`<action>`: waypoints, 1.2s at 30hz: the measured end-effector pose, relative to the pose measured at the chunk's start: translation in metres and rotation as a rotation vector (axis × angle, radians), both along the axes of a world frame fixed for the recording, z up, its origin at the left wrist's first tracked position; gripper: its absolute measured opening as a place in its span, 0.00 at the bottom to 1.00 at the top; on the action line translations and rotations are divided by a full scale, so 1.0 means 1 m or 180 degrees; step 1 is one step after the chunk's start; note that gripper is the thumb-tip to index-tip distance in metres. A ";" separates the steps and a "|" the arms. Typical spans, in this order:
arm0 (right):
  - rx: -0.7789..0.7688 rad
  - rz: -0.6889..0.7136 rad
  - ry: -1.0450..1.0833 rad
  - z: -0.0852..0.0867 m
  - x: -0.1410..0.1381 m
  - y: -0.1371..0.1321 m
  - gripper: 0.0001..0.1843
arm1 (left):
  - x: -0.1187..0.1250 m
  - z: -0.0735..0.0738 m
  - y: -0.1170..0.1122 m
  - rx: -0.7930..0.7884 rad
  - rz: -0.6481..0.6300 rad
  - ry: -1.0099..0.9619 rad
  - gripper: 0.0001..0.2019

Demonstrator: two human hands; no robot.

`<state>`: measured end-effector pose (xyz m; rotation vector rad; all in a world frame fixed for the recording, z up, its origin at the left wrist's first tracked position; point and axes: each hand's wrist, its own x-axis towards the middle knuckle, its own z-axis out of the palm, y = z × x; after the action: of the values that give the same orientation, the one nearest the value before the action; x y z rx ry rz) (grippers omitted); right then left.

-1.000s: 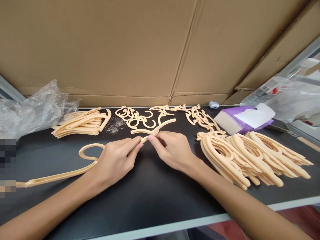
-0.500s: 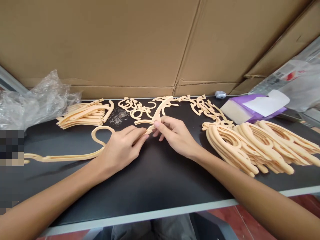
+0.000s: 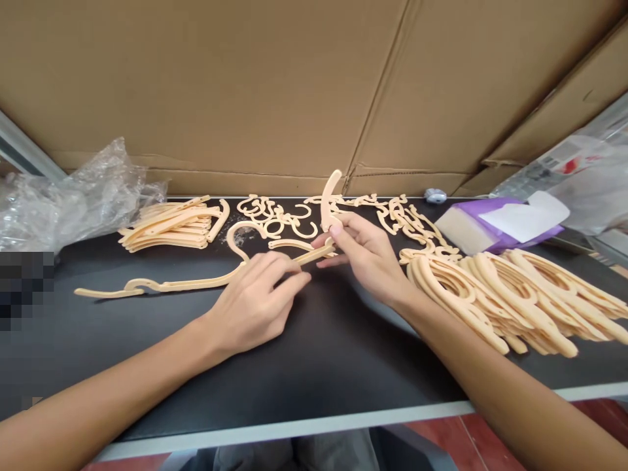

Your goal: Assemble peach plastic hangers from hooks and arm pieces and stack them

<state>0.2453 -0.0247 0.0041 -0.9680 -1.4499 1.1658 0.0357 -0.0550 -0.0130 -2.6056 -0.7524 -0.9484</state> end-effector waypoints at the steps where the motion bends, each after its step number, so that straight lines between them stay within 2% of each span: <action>1: 0.0035 0.0002 -0.0051 -0.001 0.000 0.000 0.17 | 0.001 0.000 -0.001 -0.0020 0.0017 0.0065 0.09; 9: 0.0186 0.0026 -0.0622 0.003 0.007 0.002 0.13 | 0.000 -0.006 0.000 -0.0412 0.0192 0.0128 0.09; 15: 0.0020 0.0044 -0.0784 0.001 0.010 0.007 0.10 | -0.001 -0.008 0.000 -0.0577 0.0282 0.0096 0.09; 20: -0.0085 -0.0125 -0.0655 0.002 0.009 0.009 0.08 | -0.003 0.001 0.002 -0.0169 0.0580 0.0092 0.09; 22: 0.0014 -0.0220 -0.0713 0.004 0.009 0.008 0.09 | -0.005 0.005 0.006 0.0182 0.0871 0.0254 0.10; 24: 0.0095 -0.0258 -0.0734 0.005 0.009 0.008 0.10 | -0.008 0.008 0.010 0.0283 0.1211 0.0406 0.13; 27: 0.0133 -0.0297 -0.0648 0.006 0.010 0.007 0.08 | -0.013 0.009 0.015 0.0133 0.1369 0.0541 0.17; 31: 0.0204 -0.0414 -0.0747 0.008 0.011 0.006 0.08 | -0.019 0.009 0.024 -0.0193 0.1362 0.0535 0.15; 36: 0.0300 -0.0116 -0.1530 0.007 0.012 0.003 0.12 | -0.026 0.007 0.032 -0.0395 0.1411 0.0257 0.15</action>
<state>0.2573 -0.0220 0.0108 -1.2587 -1.8361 0.8608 0.0100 -0.0227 -0.0059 -2.3997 -1.3296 -0.6780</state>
